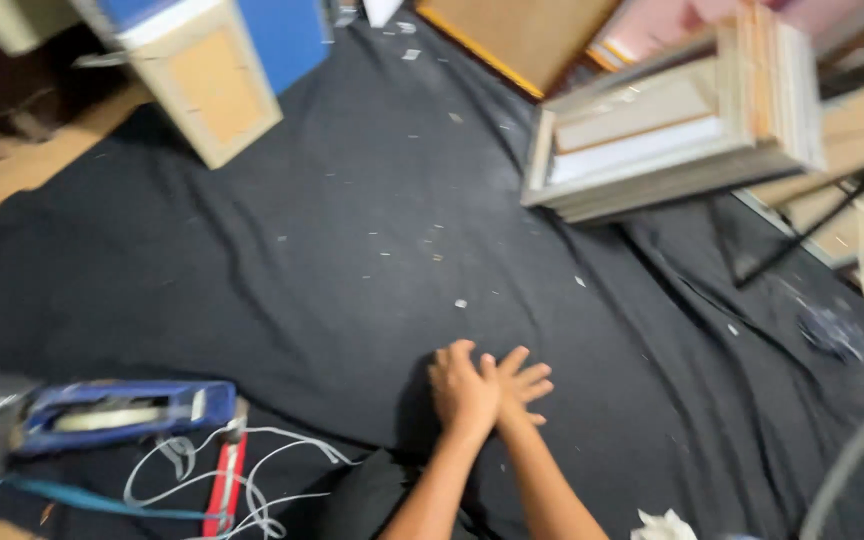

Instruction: The person is cleaning a mirror surface using a spray bottle and a cloth, and handling various picture frames in a workshop setting.

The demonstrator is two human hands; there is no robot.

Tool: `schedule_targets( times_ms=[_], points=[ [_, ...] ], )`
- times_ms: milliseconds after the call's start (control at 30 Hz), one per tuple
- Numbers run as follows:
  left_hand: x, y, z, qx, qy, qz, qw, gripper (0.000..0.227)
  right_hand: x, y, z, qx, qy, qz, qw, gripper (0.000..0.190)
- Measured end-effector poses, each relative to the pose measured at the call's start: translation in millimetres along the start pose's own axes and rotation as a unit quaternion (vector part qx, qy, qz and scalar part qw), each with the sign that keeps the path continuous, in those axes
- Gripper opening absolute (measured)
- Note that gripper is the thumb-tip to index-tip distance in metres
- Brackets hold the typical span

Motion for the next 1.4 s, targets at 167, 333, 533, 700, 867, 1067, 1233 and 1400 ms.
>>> schedule_targets(
  times_ms=[167,333,533,700,867,1067,1233,1400],
  points=[
    [-20,2,-7,-0.031,-0.031,-0.072,0.996,0.055,46,59,-22,-0.001,0.098,0.353,0.931,0.068],
    [19,5,34,-0.062,0.026,-0.133,0.989,0.066,78,87,-37,0.066,0.107,0.095,0.987,0.108],
    [151,-111,121,-0.346,-0.026,0.083,0.934,0.056,85,107,-39,0.1,0.115,-0.18,0.972,0.156],
    [236,-270,144,-0.302,-0.343,0.122,0.881,0.067,77,99,-40,0.082,0.123,-0.195,0.97,0.157],
    [312,-390,114,-0.226,-0.499,0.154,0.822,0.072,72,94,-40,0.081,0.124,-0.195,0.97,0.159],
    [337,-413,96,-0.186,-0.518,0.168,0.818,0.09,73,92,-42,0.078,0.13,-0.202,0.968,0.16],
    [336,-416,91,-0.204,-0.555,0.205,0.78,0.096,74,94,-41,0.076,0.133,-0.202,0.967,0.161],
    [331,-389,93,-0.171,-0.431,0.136,0.876,0.047,74,93,-42,0.077,0.132,-0.192,0.969,0.162]
  ],
)
Point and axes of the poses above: each hand's wrist, its own y-axis away from the middle knuckle, its own x-axis out of the back of the hand, z = x × y, the point moved 7 cm from there along -y, towards the middle knuckle, and after that the axes turned 9 degrees about y, right-handed, at the moved point
